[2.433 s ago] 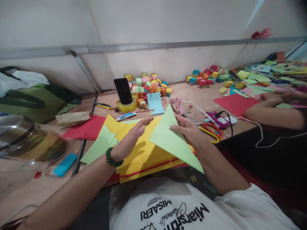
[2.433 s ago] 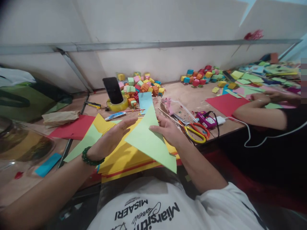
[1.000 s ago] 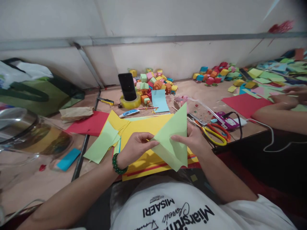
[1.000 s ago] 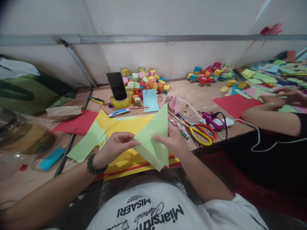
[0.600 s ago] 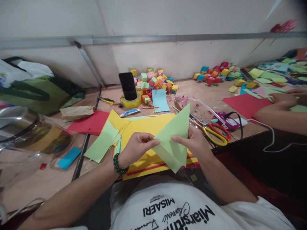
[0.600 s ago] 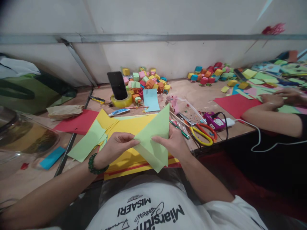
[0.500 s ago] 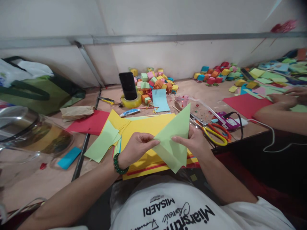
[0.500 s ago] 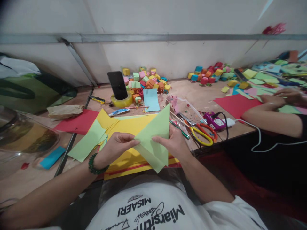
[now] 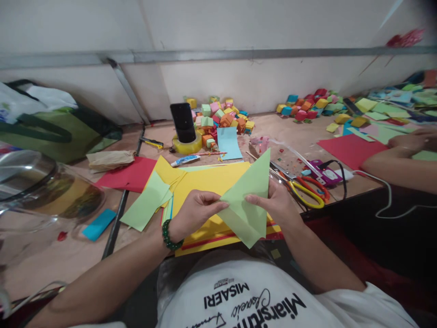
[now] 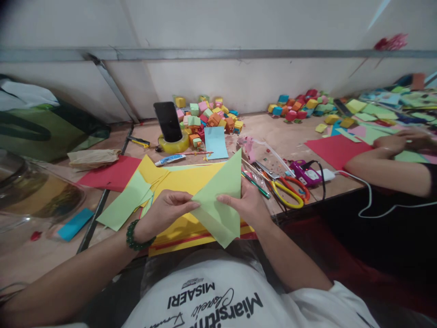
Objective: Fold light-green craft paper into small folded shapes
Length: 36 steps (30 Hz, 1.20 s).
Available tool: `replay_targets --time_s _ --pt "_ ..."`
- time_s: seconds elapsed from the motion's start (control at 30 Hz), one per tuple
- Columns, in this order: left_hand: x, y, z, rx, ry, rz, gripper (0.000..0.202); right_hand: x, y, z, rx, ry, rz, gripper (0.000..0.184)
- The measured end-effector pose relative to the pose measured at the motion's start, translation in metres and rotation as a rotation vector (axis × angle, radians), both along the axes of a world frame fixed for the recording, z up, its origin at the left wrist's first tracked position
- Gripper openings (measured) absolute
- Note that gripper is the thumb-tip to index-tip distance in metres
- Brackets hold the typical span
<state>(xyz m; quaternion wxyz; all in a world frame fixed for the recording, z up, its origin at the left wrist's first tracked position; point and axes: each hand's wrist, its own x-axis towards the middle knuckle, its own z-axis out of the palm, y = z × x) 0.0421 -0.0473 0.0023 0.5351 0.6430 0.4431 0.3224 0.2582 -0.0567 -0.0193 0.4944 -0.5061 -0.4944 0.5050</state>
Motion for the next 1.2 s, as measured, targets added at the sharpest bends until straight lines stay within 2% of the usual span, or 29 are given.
replay_targets --time_s 0.23,0.57,0.73,0.97,1.2 --pt "0.0 -0.002 0.0 0.087 0.05 -0.004 0.031 -0.001 0.001 -0.004 0.013 0.034 0.003 0.051" --pt "-0.001 -0.002 0.001 0.169 0.067 -0.01 0.033 -0.005 -0.003 -0.001 -0.063 0.123 0.003 0.051" --pt "0.0 -0.004 0.002 0.174 0.095 -0.001 0.035 -0.009 -0.005 -0.004 -0.108 0.152 0.029 0.052" --pt "0.003 -0.006 0.003 0.165 0.066 0.005 0.022 -0.013 -0.009 -0.008 -0.082 0.071 -0.077 0.053" --pt "0.002 -0.007 0.0 0.129 0.081 0.039 0.029 -0.016 -0.013 -0.006 -0.068 0.078 -0.067 0.05"
